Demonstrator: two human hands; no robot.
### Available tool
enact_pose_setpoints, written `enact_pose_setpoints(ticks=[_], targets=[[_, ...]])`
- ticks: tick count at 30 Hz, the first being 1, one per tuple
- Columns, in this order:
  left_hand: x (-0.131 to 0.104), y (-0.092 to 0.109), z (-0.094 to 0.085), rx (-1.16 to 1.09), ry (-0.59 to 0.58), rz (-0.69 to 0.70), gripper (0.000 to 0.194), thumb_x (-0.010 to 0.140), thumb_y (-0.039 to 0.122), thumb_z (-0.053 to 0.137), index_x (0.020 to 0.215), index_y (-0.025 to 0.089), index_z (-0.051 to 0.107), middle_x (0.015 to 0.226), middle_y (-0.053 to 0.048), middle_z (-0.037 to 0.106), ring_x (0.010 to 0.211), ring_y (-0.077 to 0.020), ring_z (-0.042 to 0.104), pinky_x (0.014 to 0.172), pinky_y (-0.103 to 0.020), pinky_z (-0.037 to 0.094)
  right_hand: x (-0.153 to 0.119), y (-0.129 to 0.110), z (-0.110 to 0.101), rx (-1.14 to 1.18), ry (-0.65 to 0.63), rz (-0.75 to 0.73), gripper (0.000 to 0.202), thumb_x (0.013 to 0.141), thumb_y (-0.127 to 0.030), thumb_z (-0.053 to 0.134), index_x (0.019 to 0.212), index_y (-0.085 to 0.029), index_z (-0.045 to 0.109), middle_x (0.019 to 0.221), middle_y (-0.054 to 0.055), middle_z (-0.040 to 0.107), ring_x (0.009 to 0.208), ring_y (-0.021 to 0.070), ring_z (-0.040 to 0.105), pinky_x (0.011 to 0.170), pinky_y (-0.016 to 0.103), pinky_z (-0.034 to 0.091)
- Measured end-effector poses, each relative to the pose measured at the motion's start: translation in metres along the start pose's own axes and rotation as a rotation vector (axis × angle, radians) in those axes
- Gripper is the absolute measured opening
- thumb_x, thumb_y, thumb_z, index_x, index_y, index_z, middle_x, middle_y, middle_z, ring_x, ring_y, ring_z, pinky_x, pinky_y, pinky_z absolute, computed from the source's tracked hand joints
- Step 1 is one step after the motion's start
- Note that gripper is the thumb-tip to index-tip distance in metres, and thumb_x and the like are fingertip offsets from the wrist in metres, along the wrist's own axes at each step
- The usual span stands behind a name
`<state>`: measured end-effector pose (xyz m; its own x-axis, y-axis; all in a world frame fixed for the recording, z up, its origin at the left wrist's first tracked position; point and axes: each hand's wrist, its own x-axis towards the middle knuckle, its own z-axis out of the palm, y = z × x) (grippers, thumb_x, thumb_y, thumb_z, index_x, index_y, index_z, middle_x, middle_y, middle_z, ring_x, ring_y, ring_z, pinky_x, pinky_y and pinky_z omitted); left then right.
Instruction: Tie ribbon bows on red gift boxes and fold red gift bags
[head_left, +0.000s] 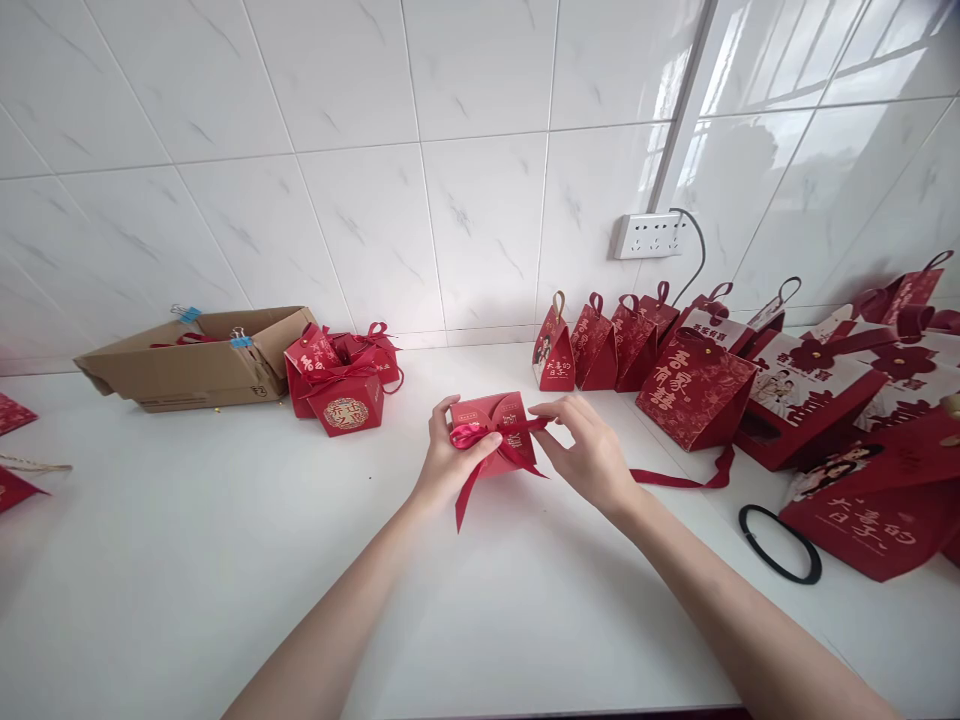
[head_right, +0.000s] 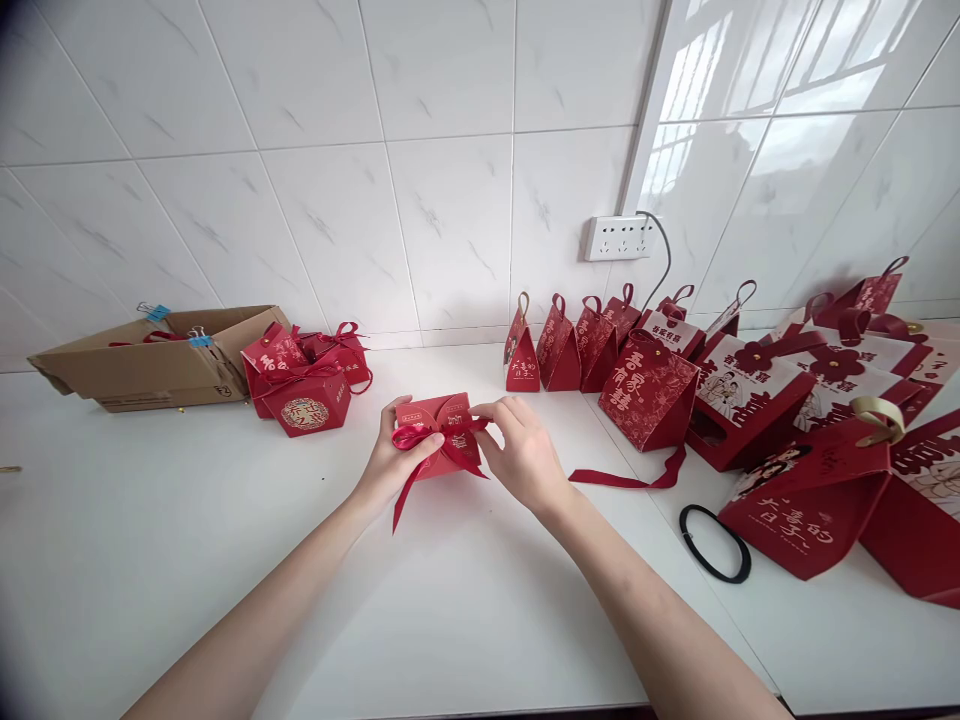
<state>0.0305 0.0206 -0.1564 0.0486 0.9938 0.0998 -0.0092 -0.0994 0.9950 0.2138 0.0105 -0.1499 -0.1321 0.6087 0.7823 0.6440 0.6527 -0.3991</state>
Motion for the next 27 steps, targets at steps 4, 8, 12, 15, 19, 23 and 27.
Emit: enact_pose_setpoints(ticks=[4, 8, 12, 15, 19, 23, 27], targets=[[0.0, 0.0, 0.0, 0.031, 0.008, 0.011, 0.074, 0.068, 0.04, 0.075, 0.127, 0.028, 0.032, 0.117, -0.006, 0.054, 0.099, -0.0177, 0.06, 0.082, -0.031, 0.05, 0.004, -0.002, -0.005, 0.251, -0.116, 0.221, 0.01, 0.081, -0.021, 0.058, 0.089, -0.024, 0.062, 0.086, 0.004, 0.066, 0.076, 0.018, 0.059, 0.074, 0.035, 0.049], [0.0, -0.001, -0.001, 0.009, -0.003, 0.006, 0.076, 0.068, 0.039, 0.076, 0.128, 0.028, 0.03, 0.11, -0.005, 0.059, 0.096, -0.0175, 0.062, 0.083, -0.032, 0.051, 0.009, -0.005, -0.011, 0.641, -0.295, 0.473, 0.02, 0.077, -0.03, 0.064, 0.094, -0.021, 0.061, 0.095, 0.005, 0.064, 0.082, 0.0173, 0.059, 0.074, 0.033, 0.048], [0.001, -0.001, -0.001, -0.01, 0.001, -0.002, 0.079, 0.067, 0.037, 0.077, 0.129, 0.028, 0.03, 0.099, -0.002, 0.063, 0.091, -0.0169, 0.064, 0.083, -0.032, 0.051, 0.011, -0.006, -0.015, 0.812, -0.288, 0.546, 0.019, 0.073, -0.025, 0.062, 0.092, -0.02, 0.062, 0.086, 0.003, 0.062, 0.081, 0.016, 0.058, 0.071, 0.03, 0.044], [0.002, -0.001, -0.001, -0.006, 0.009, 0.004, 0.079, 0.066, 0.038, 0.078, 0.129, 0.028, 0.032, 0.098, -0.002, 0.063, 0.091, -0.0174, 0.064, 0.084, -0.032, 0.05, 0.011, -0.005, -0.013, 0.844, -0.229, 0.57, 0.019, 0.072, -0.023, 0.063, 0.09, -0.02, 0.062, 0.084, 0.003, 0.062, 0.08, 0.0159, 0.057, 0.072, 0.03, 0.044], [0.001, -0.001, -0.001, 0.013, 0.016, 0.011, 0.077, 0.067, 0.038, 0.077, 0.128, 0.028, 0.032, 0.098, -0.002, 0.063, 0.091, -0.0177, 0.065, 0.085, -0.033, 0.05, 0.01, -0.003, -0.01, 0.902, -0.207, 0.585, 0.019, 0.071, -0.023, 0.066, 0.089, -0.02, 0.062, 0.083, 0.002, 0.063, 0.08, 0.0158, 0.058, 0.074, 0.031, 0.045], [0.001, -0.001, -0.001, 0.022, 0.011, 0.013, 0.075, 0.068, 0.037, 0.077, 0.128, 0.028, 0.032, 0.1, -0.002, 0.062, 0.093, -0.0178, 0.065, 0.085, -0.033, 0.05, 0.011, -0.005, -0.009, 0.934, -0.223, 0.584, 0.019, 0.069, -0.021, 0.066, 0.088, -0.02, 0.061, 0.08, 0.002, 0.062, 0.078, 0.0152, 0.058, 0.072, 0.03, 0.045], [0.001, 0.0, -0.002, 0.01, -0.005, 0.002, 0.076, 0.068, 0.039, 0.076, 0.128, 0.03, 0.031, 0.101, -0.001, 0.062, 0.093, -0.0169, 0.064, 0.084, -0.031, 0.051, 0.011, -0.006, -0.009, 0.832, -0.224, 0.555, 0.018, 0.07, -0.021, 0.063, 0.088, -0.019, 0.061, 0.085, 0.002, 0.062, 0.075, 0.0142, 0.056, 0.068, 0.029, 0.043]])
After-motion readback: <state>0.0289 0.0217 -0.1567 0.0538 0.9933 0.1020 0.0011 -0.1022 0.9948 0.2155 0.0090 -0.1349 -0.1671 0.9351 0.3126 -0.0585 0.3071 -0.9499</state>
